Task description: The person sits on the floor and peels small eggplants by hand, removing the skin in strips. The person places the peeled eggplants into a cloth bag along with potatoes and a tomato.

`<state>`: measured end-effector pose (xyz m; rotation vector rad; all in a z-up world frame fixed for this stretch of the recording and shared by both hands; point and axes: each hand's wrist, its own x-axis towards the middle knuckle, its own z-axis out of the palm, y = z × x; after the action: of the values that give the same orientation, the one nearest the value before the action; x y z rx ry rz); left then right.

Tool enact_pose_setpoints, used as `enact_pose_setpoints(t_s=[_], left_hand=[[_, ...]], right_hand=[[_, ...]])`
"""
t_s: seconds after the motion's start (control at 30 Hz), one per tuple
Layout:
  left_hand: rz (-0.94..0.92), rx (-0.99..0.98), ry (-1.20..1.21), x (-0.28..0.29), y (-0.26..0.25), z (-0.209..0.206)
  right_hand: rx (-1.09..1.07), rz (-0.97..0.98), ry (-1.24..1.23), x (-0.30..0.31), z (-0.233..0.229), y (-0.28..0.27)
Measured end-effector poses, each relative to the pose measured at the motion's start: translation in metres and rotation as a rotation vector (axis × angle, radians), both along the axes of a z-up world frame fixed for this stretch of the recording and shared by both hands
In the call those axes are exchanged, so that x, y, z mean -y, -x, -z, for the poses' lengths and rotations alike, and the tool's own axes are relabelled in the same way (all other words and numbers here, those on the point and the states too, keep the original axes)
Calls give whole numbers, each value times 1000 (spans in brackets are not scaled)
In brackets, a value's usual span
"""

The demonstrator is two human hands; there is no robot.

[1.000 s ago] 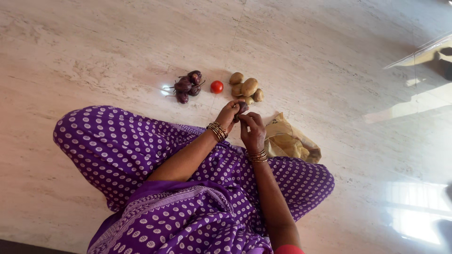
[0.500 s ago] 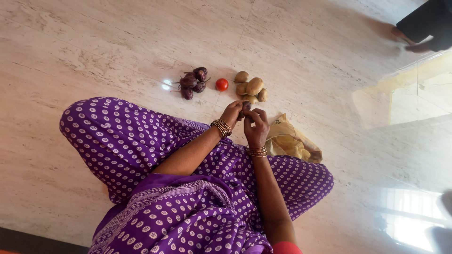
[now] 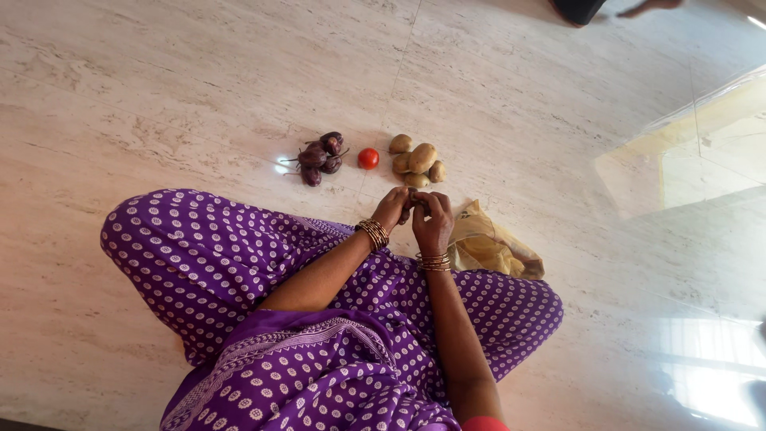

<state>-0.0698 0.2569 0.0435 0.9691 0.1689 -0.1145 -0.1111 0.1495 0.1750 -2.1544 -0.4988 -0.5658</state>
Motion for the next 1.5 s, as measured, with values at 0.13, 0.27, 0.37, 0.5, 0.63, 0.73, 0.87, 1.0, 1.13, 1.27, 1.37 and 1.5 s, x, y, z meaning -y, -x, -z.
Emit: enact_pose_setpoints(t_s=[0.13,0.27,0.37,0.5,0.63,0.73,0.87,1.0,1.13,1.27,1.37,1.5], left_hand=[[-57,-96,-114,2,-4,11],[-64,-105,-84,-1,-3,11],[-50,-93,-79,1,-1,6],[-67,-150,-156,-3,-3,5],[-47,-154,-113,-5,-6,10],[-13,-50,-6,-2,-6,14],[-51,-153,-11,-2,-7,19],[-66,-150,-16,-3,-10,23],[-60,-164,-8,-1,-9,22],[-66,-188,-3,-3,-7,18],[-45,-200,19,-5,-6,13],[-45,-222,13,-7,-2,7]], right_hand=[[50,-54,115,0,4,6],[21,-62,102,-1,6,5],[-9,-25,41,1,6,-2],[-29,-107,118,1,13,1],[-18,-98,83,3,14,-1],[3,-31,40,2,13,-5],[-62,-88,66,4,13,-2],[-22,-114,56,2,12,-2],[-39,-58,68,2,11,-4],[-90,-119,65,3,13,-2],[-9,-61,68,1,12,-3],[-36,-74,74,1,12,-1]])
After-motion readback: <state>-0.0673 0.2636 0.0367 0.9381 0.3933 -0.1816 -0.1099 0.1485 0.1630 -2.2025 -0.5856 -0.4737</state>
